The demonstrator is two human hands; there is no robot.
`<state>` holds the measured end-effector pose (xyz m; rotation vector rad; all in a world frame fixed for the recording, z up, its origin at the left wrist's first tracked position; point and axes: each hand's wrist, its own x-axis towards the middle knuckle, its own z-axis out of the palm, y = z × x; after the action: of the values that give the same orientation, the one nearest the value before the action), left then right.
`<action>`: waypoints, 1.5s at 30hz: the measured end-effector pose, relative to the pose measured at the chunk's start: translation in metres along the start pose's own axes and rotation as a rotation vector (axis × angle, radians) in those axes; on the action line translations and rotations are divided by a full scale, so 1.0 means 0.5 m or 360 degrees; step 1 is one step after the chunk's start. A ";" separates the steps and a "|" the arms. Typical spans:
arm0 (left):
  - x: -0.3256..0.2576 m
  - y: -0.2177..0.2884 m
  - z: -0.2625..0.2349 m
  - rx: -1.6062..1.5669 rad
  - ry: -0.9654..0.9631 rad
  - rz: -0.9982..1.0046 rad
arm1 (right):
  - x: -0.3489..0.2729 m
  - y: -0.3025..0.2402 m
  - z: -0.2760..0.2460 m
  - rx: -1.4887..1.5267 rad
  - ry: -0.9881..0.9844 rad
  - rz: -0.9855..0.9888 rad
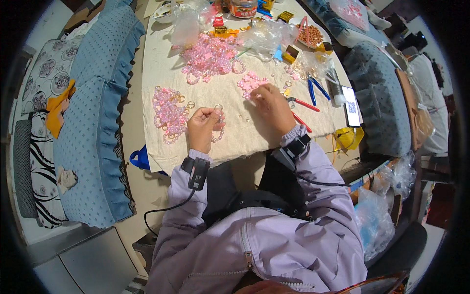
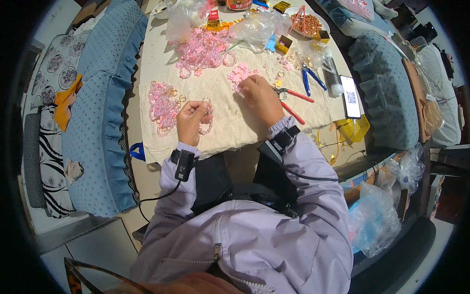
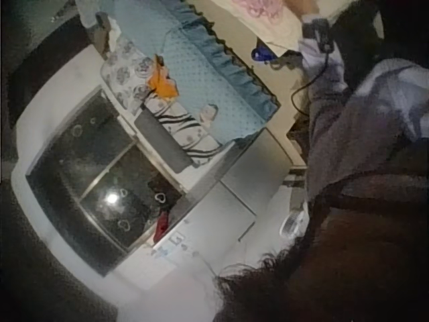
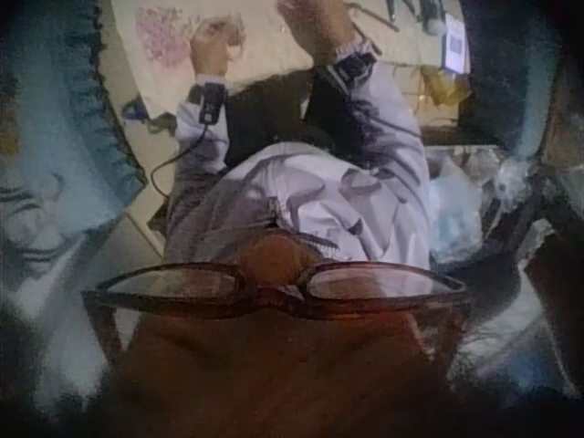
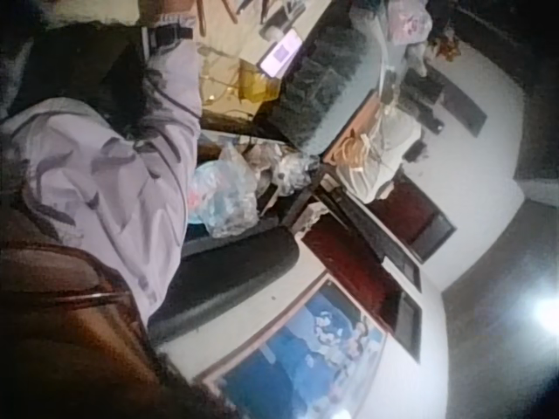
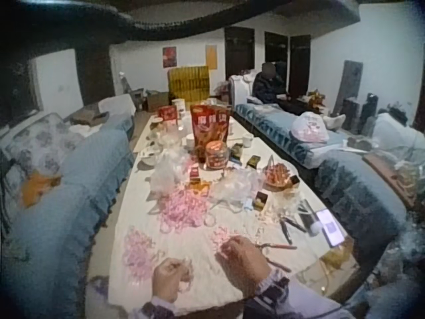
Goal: The person assembles pink beaded keychains at a table. They thread beads onto a string, use pliers to attach a metal clasp, and then connect a keyring to the finished piece.
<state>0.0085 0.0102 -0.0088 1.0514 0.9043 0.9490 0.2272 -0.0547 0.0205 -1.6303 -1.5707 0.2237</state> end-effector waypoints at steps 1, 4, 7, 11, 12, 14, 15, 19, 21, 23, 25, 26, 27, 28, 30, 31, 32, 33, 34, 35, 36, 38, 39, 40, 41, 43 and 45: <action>0.002 0.000 -0.001 0.0020 0.0012 -0.0028 | -0.005 0.001 -0.004 0.0118 -0.0158 -0.0009; 0.000 -0.001 0.000 -0.0016 0.0013 -0.0054 | -0.031 -0.006 -0.005 0.0184 -0.0392 -0.0105; -0.003 0.001 -0.001 -0.0069 0.0042 -0.0026 | -0.047 -0.015 -0.005 0.0099 -0.0387 -0.0158; -0.007 -0.001 -0.003 -0.0071 0.0032 0.0003 | -0.041 -0.022 -0.009 0.0174 -0.0310 0.0032; -0.007 -0.002 -0.004 -0.0100 0.0022 0.0014 | -0.038 -0.024 -0.010 0.0218 -0.0293 0.0148; -0.007 -0.006 -0.003 -0.0076 0.0030 0.0052 | -0.029 -0.024 -0.016 0.0217 -0.0238 0.0222; -0.009 -0.008 -0.003 -0.0105 0.0011 0.0074 | -0.027 -0.026 -0.016 0.0214 -0.0224 0.0284; -0.010 -0.006 -0.004 -0.0018 0.0047 0.0037 | -0.009 -0.034 0.004 0.0093 -0.0161 0.0169; -0.010 -0.004 -0.003 -0.0021 0.0045 0.0014 | 0.001 -0.030 0.010 -0.0059 -0.0271 0.0040; -0.012 -0.004 -0.001 -0.0105 0.0050 0.0043 | 0.003 -0.027 0.015 -0.0114 -0.0255 -0.0024; -0.012 -0.003 0.000 -0.0203 0.0034 0.0052 | 0.001 -0.018 0.011 -0.0163 -0.0296 -0.0052; -0.013 -0.003 -0.002 -0.0164 0.0059 0.0036 | 0.004 -0.012 0.010 -0.0177 -0.0349 -0.0054; -0.014 -0.003 -0.005 -0.0143 0.0067 0.0018 | 0.003 -0.008 0.010 -0.0176 -0.0378 -0.0046; -0.014 -0.003 -0.008 -0.0143 0.0059 0.0039 | 0.002 -0.003 0.010 -0.0174 -0.0405 -0.0039; -0.012 -0.003 -0.010 -0.0232 0.0059 0.0063 | 0.000 0.006 0.015 -0.0005 -0.0413 0.0008; -0.011 -0.003 -0.011 -0.0274 0.0035 0.0118 | -0.001 0.008 0.019 0.0164 -0.0392 0.0051; -0.009 0.001 -0.018 -0.0331 0.0014 0.0042 | -0.003 0.010 0.024 0.0334 -0.0370 0.0097; -0.007 0.006 -0.027 -0.0374 -0.0025 -0.0012 | -0.004 0.012 0.029 0.0517 -0.0361 0.0226; -0.006 0.011 -0.033 -0.0415 -0.0065 -0.0065 | -0.005 0.012 0.034 0.0700 -0.0349 0.0356; -0.004 0.014 -0.032 -0.0433 -0.0012 -0.0042 | -0.004 0.012 0.037 0.0868 -0.0336 0.0502; -0.002 0.017 -0.029 -0.0449 0.0041 -0.0017 | -0.003 0.011 0.039 0.0947 -0.0345 0.0552; -0.005 0.028 -0.028 -0.0430 0.0046 -0.0014 | -0.003 0.007 0.038 0.1090 -0.0368 0.0566; -0.010 0.035 -0.029 -0.0395 -0.0002 -0.0037 | -0.003 0.004 0.035 0.1146 -0.0385 0.0602; -0.013 0.043 -0.027 -0.0350 0.0001 -0.0116 | -0.002 0.001 0.032 0.1161 -0.0373 0.0563; -0.013 0.051 -0.020 -0.0321 -0.0027 0.0035 | 0.000 -0.003 0.028 0.1179 -0.0364 0.0538; -0.020 0.065 -0.003 -0.0249 0.0007 0.0244 | -0.002 -0.014 0.026 0.1191 -0.0336 0.0494; -0.024 0.085 0.006 -0.0195 0.0014 0.0358 | 0.000 -0.024 0.023 0.1170 -0.0287 0.0437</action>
<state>-0.0008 0.0074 0.0343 1.0588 0.7351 1.1821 0.2111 -0.0515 0.0211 -1.2395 -1.1695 0.9917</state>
